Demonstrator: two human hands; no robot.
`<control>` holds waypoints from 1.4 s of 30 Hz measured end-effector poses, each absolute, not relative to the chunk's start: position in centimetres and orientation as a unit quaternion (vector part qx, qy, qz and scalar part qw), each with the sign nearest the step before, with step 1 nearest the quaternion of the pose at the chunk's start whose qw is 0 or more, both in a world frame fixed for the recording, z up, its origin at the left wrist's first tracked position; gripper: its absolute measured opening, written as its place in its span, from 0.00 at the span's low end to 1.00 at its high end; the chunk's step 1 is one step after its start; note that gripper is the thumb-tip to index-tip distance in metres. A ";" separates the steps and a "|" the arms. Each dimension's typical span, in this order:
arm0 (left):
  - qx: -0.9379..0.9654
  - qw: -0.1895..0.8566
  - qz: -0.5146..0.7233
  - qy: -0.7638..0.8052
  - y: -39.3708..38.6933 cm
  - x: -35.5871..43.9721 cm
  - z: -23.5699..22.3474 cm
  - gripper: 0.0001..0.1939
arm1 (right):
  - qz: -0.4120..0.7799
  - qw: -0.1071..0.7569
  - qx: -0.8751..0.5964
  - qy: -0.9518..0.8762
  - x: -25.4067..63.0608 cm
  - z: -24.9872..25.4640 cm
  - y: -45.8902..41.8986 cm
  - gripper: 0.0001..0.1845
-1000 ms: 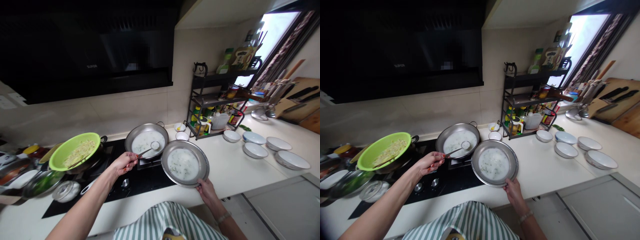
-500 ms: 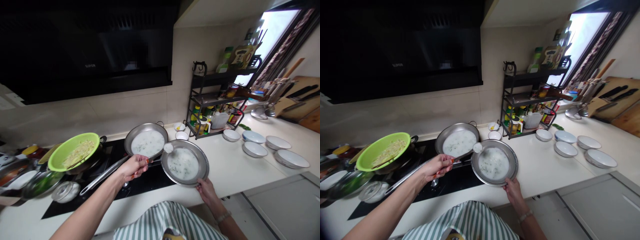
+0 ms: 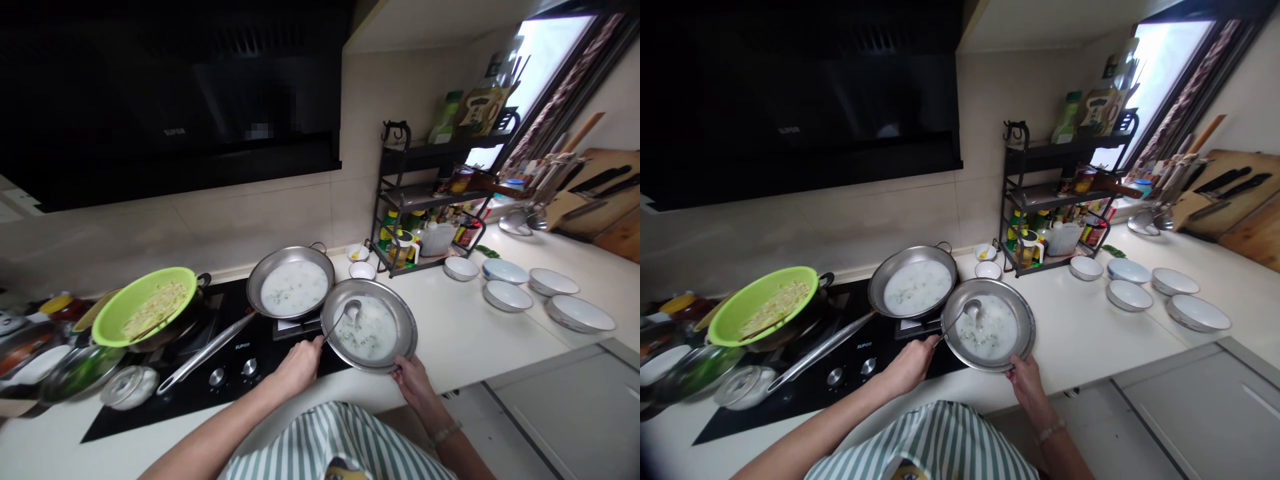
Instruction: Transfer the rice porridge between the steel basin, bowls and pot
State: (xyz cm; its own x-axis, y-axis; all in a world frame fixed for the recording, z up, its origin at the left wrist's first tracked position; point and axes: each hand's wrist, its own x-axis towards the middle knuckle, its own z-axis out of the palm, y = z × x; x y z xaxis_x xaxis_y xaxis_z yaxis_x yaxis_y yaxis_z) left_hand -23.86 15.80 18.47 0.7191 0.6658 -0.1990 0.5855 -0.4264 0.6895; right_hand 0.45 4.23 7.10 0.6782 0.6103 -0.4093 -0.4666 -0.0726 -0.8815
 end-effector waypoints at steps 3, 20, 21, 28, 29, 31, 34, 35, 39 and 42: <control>0.897 0.249 0.019 0.365 15.6 -24.3 18.1 0.26 | 0.398 0.673 -0.620 -0.062 0.4 7.3 4.1 0.13; 0.759 0.476 0.195 0.399 18.7 -26.8 21.0 0.12 | 0.390 0.674 -0.625 -0.059 0.1 7.7 4.2 0.14; 0.751 0.471 0.207 0.414 19.3 -27.3 21.3 0.11 | 0.388 0.676 -0.624 -0.055 0.0 7.7 4.2 0.14; 0.706 0.343 0.207 0.584 24.6 -31.0 22.0 0.05 | 0.380 0.685 -0.619 -0.060 -0.3 8.0 4.5 0.14; 0.708 0.323 0.196 0.596 25.2 -31.4 22.0 0.06 | 0.380 0.686 -0.618 -0.061 -0.3 8.1 4.5 0.14; 0.711 0.303 0.178 0.609 26.1 -31.9 22.1 0.08 | 0.383 0.684 -0.618 -0.062 -0.3 8.3 4.5 0.14; 0.702 0.309 0.178 0.616 26.8 -31.8 21.9 0.10 | 0.386 0.680 -0.620 -0.070 -0.3 8.4 4.6 0.13; 0.692 0.319 0.179 0.622 26.9 -31.7 21.8 0.11 | 0.385 0.681 -0.619 -0.072 -0.3 8.3 4.6 0.13; 0.636 0.419 0.174 0.625 27.0 -31.1 21.2 0.10 | 0.377 0.685 -0.619 -0.071 -0.3 8.2 4.6 0.14; 0.592 0.512 0.184 0.594 27.0 -31.2 21.1 0.12 | 0.381 0.675 -0.627 -0.080 -0.3 8.1 4.6 0.13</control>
State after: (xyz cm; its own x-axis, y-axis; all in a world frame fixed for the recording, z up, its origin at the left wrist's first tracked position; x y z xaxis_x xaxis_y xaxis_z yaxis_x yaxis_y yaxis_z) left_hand -31.22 26.96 21.09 0.2265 0.8925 -0.3900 0.5147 0.2302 0.8259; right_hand -0.26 4.60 8.13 0.6974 0.6138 -0.3701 -0.4143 -0.0762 -0.9069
